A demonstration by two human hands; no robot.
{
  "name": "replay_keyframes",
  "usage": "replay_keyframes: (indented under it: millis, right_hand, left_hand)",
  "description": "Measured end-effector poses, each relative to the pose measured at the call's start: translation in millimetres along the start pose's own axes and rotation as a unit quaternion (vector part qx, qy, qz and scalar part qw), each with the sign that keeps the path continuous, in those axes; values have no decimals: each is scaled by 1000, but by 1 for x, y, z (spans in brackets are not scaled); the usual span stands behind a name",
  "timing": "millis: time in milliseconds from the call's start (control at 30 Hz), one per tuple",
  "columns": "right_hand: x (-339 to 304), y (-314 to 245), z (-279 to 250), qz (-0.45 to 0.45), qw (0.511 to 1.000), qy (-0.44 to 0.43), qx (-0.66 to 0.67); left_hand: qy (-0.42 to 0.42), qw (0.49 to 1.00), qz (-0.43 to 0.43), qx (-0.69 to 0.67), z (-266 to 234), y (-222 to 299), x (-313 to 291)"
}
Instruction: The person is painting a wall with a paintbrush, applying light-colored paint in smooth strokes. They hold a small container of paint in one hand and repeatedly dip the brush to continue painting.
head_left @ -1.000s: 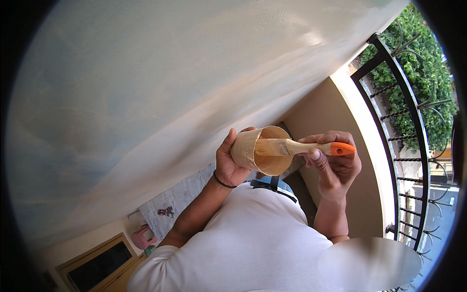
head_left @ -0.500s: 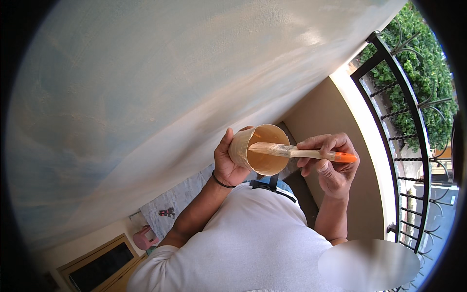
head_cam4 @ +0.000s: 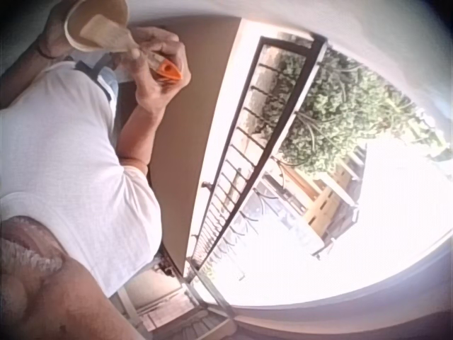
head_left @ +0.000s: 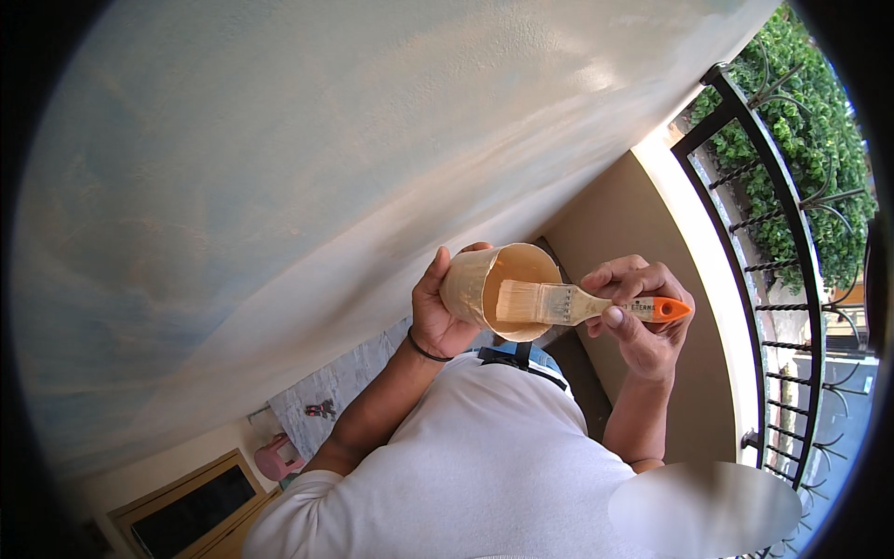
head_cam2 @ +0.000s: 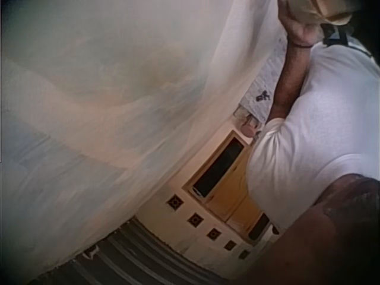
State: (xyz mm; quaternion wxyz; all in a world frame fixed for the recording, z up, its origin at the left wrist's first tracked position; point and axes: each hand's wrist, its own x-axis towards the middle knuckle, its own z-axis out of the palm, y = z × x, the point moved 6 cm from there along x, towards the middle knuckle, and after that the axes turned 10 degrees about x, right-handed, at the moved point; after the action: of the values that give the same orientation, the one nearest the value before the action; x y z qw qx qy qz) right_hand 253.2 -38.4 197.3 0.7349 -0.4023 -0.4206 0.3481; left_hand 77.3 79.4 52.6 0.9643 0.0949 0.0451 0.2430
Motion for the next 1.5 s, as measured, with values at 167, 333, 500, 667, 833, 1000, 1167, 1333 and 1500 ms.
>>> replay_keyframes:
  millis: [167, 333, 500, 667, 833, 1000, 1167, 1333, 1500]
  right_hand:
    - [0, -1, -3, 11, 999, 7, 45]
    - [-4, 8, -8, 8, 993, 26, 113]
    - [-2, 19, -7, 43, 978, 40, 200]
    - [-3, 41, -5, 82, 939, 85, 321]
    - [-2, 56, 2, 102, 897, 140, 406]
    - [-1, 64, 7, 127, 860, 172, 463]
    - [21, 49, 16, 119, 839, 180, 500]
    - [98, -23, 20, -29, 852, 115, 510]
    - [175, -152, 66, -292, 862, 6, 413]
  left_hand:
    - [15, 1000, 12, 19, 2, 4, 1]
    - [25, 999, 9, 28, -1, 3, -2]
    - [22, 999, -4, 28, -1, 3, -2]
    - [-12, 998, -21, 55, 12, 8, 2]
    - [7, 999, -27, 34, 10, 13, 3]
    - [-51, 997, -46, -22, 13, 13, 3]
    - [-82, 996, -46, -1, 18, 14, 9]
    - [-80, 995, -60, -9, 14, 11, 3]
    - [-85, 994, -67, -18, 6, 4, -6]
